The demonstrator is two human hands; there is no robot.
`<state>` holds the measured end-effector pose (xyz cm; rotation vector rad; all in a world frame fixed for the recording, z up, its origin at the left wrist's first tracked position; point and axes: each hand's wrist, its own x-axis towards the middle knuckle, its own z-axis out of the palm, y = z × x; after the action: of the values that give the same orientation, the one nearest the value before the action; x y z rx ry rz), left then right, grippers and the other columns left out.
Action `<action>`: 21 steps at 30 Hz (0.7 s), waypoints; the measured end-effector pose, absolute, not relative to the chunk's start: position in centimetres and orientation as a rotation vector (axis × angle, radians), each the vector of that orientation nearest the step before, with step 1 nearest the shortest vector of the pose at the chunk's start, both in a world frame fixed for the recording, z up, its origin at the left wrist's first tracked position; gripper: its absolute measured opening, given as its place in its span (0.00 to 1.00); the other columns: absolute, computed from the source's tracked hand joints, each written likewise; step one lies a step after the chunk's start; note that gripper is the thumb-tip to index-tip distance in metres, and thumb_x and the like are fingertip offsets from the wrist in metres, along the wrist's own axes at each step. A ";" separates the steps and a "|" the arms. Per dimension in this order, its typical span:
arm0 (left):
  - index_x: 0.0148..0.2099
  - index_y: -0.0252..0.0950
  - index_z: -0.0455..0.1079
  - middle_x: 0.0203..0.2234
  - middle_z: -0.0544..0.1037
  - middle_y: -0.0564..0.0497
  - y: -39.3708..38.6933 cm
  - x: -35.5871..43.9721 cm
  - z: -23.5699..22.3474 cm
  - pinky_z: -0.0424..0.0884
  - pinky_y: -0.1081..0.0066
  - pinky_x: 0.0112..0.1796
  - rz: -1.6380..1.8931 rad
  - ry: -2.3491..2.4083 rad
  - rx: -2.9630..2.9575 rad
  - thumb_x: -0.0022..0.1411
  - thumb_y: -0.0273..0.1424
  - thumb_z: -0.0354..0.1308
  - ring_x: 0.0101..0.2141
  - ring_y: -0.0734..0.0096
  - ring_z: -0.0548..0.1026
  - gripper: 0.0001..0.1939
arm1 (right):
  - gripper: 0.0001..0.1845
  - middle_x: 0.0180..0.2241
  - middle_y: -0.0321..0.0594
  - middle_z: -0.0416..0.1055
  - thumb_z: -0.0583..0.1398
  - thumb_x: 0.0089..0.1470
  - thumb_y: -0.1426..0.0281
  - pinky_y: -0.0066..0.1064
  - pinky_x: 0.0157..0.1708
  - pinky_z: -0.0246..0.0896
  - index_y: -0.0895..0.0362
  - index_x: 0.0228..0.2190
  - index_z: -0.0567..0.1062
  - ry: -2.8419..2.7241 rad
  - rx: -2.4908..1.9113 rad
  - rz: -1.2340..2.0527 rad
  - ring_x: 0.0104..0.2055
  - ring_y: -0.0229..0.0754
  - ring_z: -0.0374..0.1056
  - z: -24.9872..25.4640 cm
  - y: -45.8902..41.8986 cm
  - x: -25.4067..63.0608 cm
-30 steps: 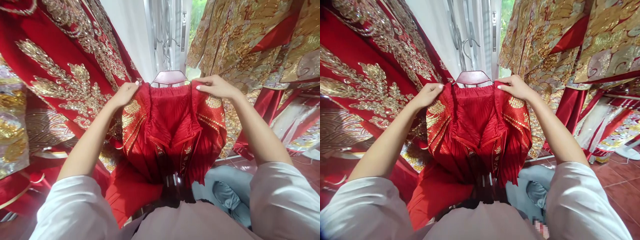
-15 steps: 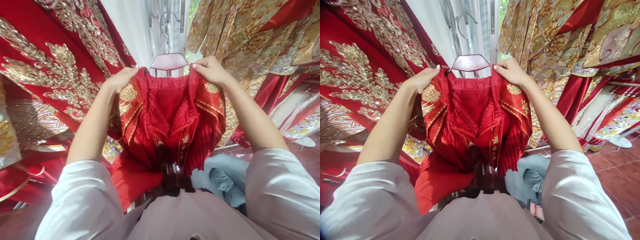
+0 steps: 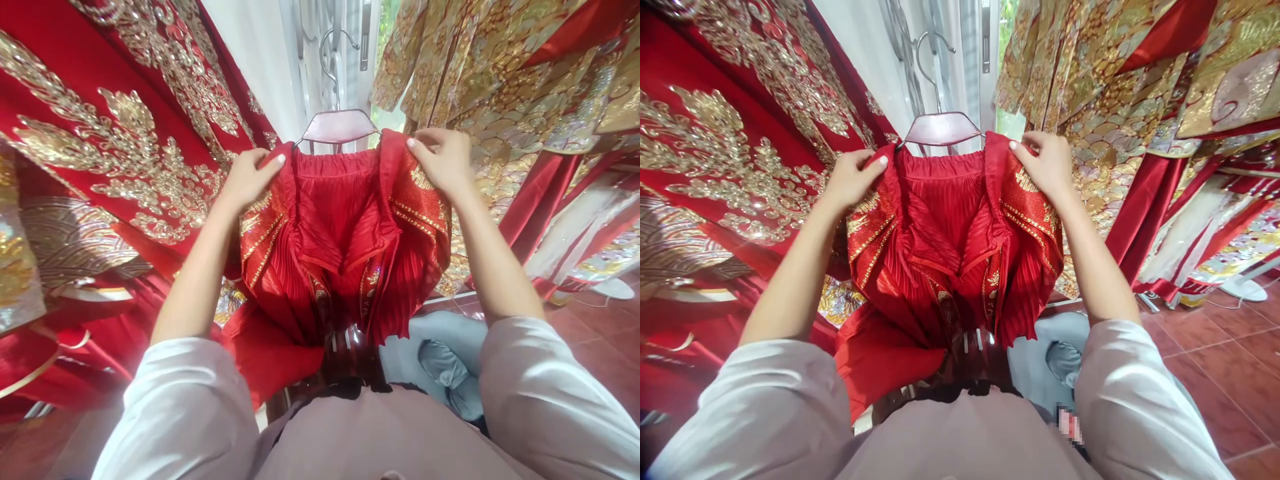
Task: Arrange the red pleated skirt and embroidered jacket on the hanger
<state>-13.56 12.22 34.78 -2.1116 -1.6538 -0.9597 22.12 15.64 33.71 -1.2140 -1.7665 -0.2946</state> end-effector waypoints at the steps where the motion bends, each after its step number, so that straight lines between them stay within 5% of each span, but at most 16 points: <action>1: 0.38 0.29 0.69 0.33 0.75 0.46 10.6 -12.8 34.0 0.65 0.63 0.46 -1.054 -1.660 -1.935 0.66 0.49 0.44 0.43 0.62 0.70 0.26 | 0.24 0.35 0.44 0.74 0.51 0.60 0.57 0.34 0.42 0.59 0.65 0.35 0.75 -1.620 -1.223 -0.404 0.38 0.38 0.69 32.3 14.1 21.9; 5: 0.39 0.32 0.69 0.35 0.75 0.41 4.3 -10.1 28.9 0.67 0.62 0.39 -0.875 -1.913 -1.598 0.62 0.50 0.46 0.41 0.53 0.72 0.25 | 0.24 0.21 0.42 0.66 0.48 0.61 0.58 0.35 0.33 0.56 0.59 0.21 0.68 -1.319 -1.342 -0.572 0.26 0.41 0.63 24.0 8.0 20.2; 8: 0.36 0.33 0.70 0.31 0.76 0.40 2.4 -9.1 26.1 0.66 0.65 0.31 -0.485 -2.233 -1.712 0.61 0.50 0.46 0.35 0.51 0.74 0.25 | 0.21 0.20 0.41 0.64 0.54 0.54 0.53 0.32 0.28 0.50 0.57 0.20 0.65 -1.415 -1.550 -0.372 0.24 0.41 0.59 19.9 6.6 18.4; 14: 0.27 0.35 0.69 0.23 0.75 0.47 0.1 -5.2 26.5 0.60 0.70 0.29 -0.390 -2.093 -2.023 0.64 0.37 0.46 0.30 0.63 0.74 0.18 | 0.23 0.15 0.36 0.56 0.51 0.55 0.61 0.29 0.25 0.45 0.55 0.14 0.53 -1.762 -1.225 -0.057 0.20 0.35 0.51 21.6 5.4 13.5; 21: 0.35 0.34 0.72 0.30 0.77 0.44 2.0 -2.2 23.3 0.62 0.70 0.31 -0.407 -1.976 -2.200 0.66 0.34 0.46 0.35 0.62 0.74 0.15 | 0.19 0.17 0.37 0.59 0.54 0.51 0.70 0.29 0.25 0.44 0.55 0.15 0.53 -1.867 -1.172 -0.051 0.24 0.37 0.54 20.3 5.0 11.2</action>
<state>-2.19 1.97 23.34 -2.2000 -1.9759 -0.4074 11.15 5.03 20.30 -1.1724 -1.8673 -0.0508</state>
